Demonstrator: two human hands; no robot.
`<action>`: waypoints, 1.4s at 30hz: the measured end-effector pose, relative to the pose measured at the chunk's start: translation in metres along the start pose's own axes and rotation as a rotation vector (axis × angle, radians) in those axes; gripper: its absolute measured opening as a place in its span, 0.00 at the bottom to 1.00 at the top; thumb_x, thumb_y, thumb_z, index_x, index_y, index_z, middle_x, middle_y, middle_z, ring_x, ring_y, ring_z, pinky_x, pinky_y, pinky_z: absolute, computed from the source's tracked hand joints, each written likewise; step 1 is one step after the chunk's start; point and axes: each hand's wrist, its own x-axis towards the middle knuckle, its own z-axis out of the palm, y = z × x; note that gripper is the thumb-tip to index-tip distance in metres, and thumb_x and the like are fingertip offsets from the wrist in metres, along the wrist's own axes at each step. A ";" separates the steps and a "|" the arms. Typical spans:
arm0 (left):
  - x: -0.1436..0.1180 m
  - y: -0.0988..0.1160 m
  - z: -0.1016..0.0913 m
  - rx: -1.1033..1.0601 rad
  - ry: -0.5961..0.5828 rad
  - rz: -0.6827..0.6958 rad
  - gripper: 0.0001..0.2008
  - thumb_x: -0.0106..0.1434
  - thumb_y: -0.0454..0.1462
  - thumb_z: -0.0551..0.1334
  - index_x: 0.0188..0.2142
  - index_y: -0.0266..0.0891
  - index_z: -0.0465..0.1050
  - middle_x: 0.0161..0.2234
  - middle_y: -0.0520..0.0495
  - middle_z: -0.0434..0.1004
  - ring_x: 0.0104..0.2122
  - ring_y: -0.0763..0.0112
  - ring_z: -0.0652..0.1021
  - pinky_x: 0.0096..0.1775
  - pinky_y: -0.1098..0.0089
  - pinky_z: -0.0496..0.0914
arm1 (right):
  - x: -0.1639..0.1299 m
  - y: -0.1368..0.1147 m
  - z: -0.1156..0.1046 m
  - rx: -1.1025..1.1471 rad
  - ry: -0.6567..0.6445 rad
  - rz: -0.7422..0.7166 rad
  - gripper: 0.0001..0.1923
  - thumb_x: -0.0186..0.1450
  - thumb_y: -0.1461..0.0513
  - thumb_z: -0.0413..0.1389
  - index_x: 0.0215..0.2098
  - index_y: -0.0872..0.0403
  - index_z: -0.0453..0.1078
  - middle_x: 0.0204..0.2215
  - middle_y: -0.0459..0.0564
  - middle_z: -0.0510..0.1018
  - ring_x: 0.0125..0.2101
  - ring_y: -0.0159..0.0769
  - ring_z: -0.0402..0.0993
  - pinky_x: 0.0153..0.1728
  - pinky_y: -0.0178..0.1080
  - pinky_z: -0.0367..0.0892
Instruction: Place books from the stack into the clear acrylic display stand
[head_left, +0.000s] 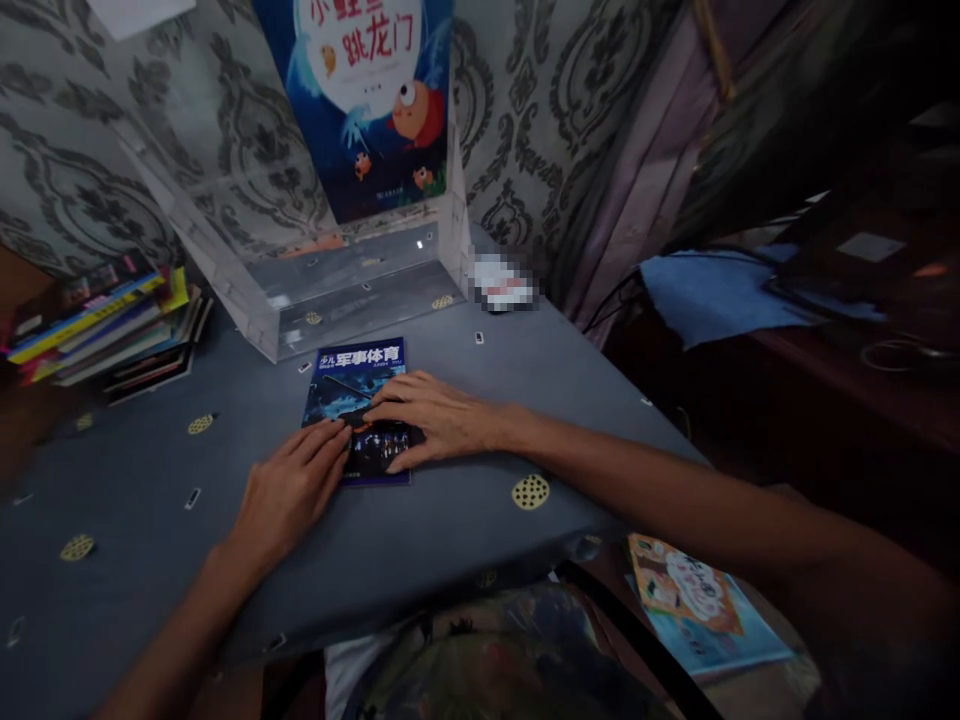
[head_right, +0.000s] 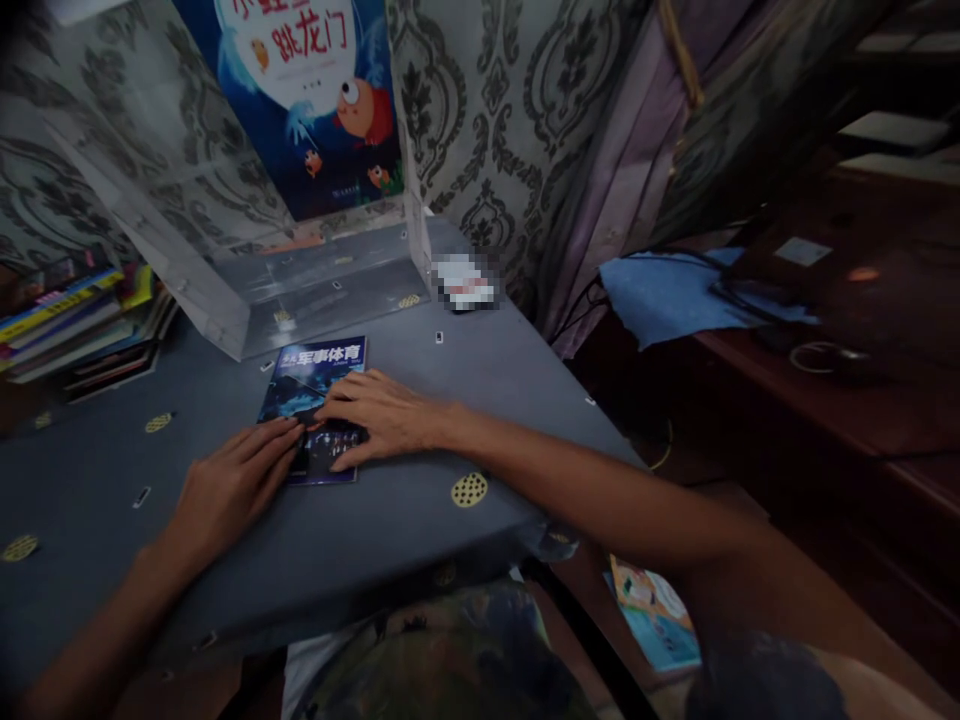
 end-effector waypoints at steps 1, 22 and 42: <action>0.001 -0.003 0.001 0.008 -0.006 -0.016 0.17 0.75 0.38 0.51 0.50 0.35 0.77 0.48 0.42 0.82 0.44 0.60 0.82 0.39 0.63 0.80 | 0.000 0.004 -0.001 -0.006 0.011 0.030 0.30 0.65 0.47 0.63 0.59 0.53 0.68 0.55 0.57 0.73 0.56 0.46 0.65 0.57 0.49 0.59; 0.078 0.048 -0.021 0.089 -0.548 -0.337 0.18 0.70 0.48 0.57 0.43 0.35 0.74 0.44 0.38 0.77 0.46 0.51 0.78 0.36 0.61 0.74 | 0.005 0.034 -0.022 -0.125 0.172 0.383 0.19 0.71 0.51 0.56 0.46 0.59 0.75 0.41 0.56 0.76 0.45 0.44 0.68 0.52 0.46 0.63; 0.074 0.048 -0.031 0.099 -0.611 -0.332 0.19 0.73 0.37 0.46 0.41 0.37 0.77 0.42 0.39 0.81 0.38 0.54 0.83 0.33 0.64 0.71 | 0.002 0.024 -0.014 -0.009 0.397 0.130 0.12 0.73 0.61 0.51 0.39 0.57 0.74 0.33 0.50 0.77 0.37 0.38 0.71 0.49 0.44 0.65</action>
